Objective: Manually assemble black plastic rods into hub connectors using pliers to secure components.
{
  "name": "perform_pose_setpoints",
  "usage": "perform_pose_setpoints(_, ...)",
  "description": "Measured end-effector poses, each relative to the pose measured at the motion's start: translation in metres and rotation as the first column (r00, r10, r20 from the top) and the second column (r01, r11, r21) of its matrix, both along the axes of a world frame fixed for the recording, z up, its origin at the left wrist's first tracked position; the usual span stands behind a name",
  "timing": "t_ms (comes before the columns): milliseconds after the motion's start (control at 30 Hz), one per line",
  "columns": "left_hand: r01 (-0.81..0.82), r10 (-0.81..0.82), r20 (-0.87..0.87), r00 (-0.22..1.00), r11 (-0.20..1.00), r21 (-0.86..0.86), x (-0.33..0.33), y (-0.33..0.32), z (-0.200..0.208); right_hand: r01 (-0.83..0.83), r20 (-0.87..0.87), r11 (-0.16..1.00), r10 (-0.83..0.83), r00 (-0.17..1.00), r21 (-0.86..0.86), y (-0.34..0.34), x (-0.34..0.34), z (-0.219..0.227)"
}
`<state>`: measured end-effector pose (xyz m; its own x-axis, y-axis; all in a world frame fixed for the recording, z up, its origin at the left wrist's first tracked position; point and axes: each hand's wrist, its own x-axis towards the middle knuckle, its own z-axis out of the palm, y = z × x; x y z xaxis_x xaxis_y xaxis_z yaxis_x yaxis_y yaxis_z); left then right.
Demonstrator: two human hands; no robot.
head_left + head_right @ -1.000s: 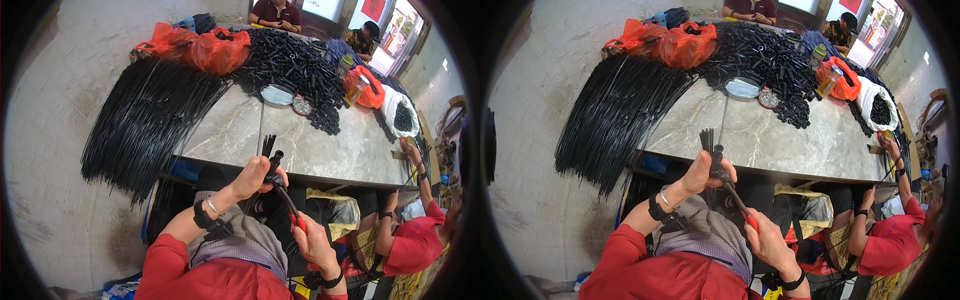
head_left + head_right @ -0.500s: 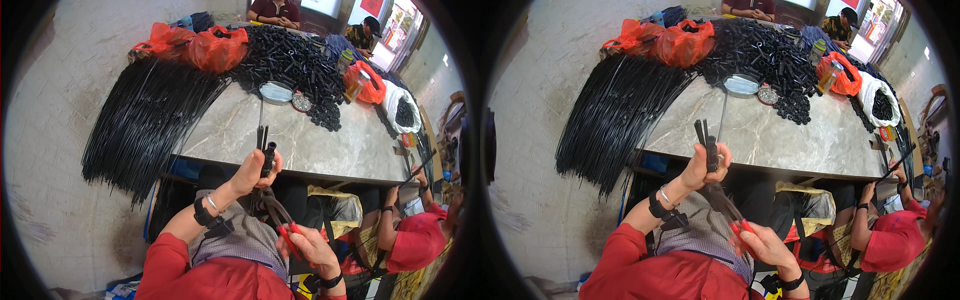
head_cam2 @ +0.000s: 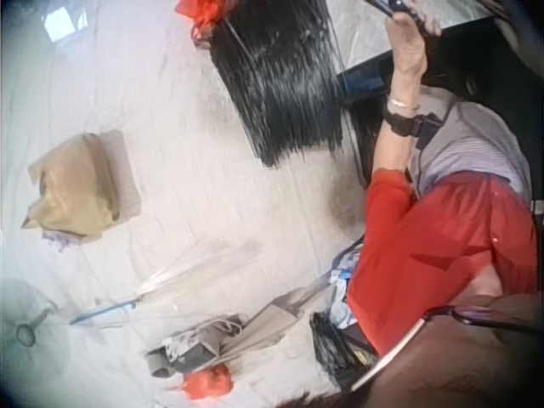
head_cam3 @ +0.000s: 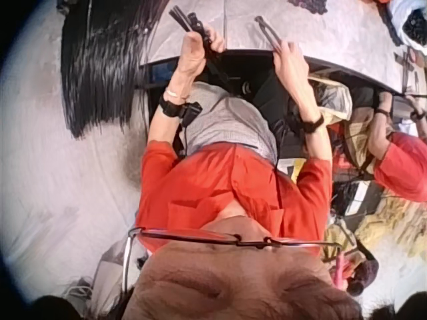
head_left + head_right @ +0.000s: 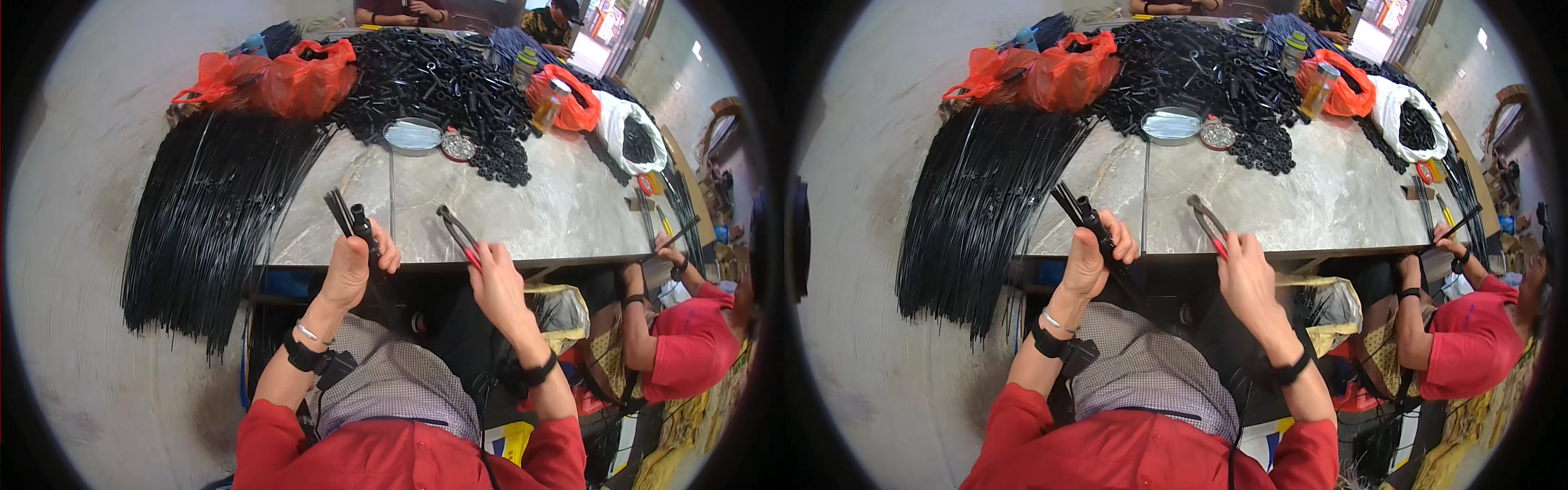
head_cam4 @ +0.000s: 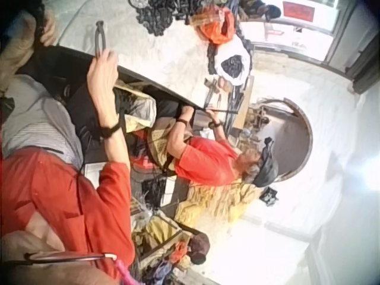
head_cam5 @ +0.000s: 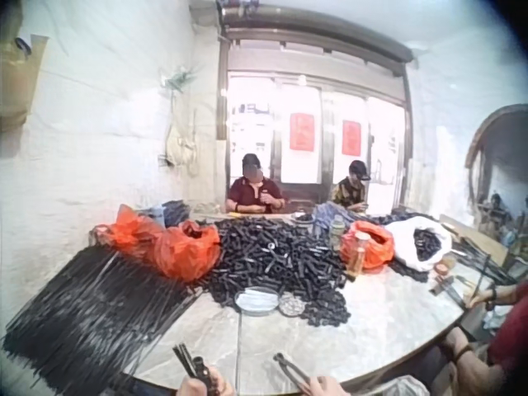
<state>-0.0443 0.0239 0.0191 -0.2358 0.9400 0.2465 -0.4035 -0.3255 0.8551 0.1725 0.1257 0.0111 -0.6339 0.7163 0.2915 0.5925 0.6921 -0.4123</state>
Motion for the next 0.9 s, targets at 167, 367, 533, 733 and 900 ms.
perform_pose_setpoints(167,-0.047,0.042,-0.060,0.997,0.996,-0.078,0.001,-0.009,0.003,0.053,0.052,0.989,-0.061,0.997,0.134,0.036,-0.018,-0.022)
perform_pose_setpoints(367,-0.080,0.078,-0.030,0.997,0.995,-0.068,0.004,-0.017,0.002,-0.402,-0.660,0.896,0.188,0.728,-0.188,-0.022,-0.023,0.087)
perform_pose_setpoints(533,0.019,-0.018,0.028,0.999,0.998,-0.058,0.018,-0.019,0.010,-0.753,-0.942,0.635,0.330,0.062,0.173,-0.076,-0.015,0.158)
perform_pose_setpoints(733,0.051,-0.049,0.028,0.998,0.997,-0.065,0.030,-0.029,0.008,-0.892,-0.855,0.438,0.500,0.139,0.111,-0.071,0.024,0.159)
perform_pose_setpoints(900,0.067,-0.064,0.041,0.997,0.996,-0.064,0.037,-0.035,0.010,-0.774,-0.826,0.628,0.479,0.296,0.086,-0.056,0.082,0.160)
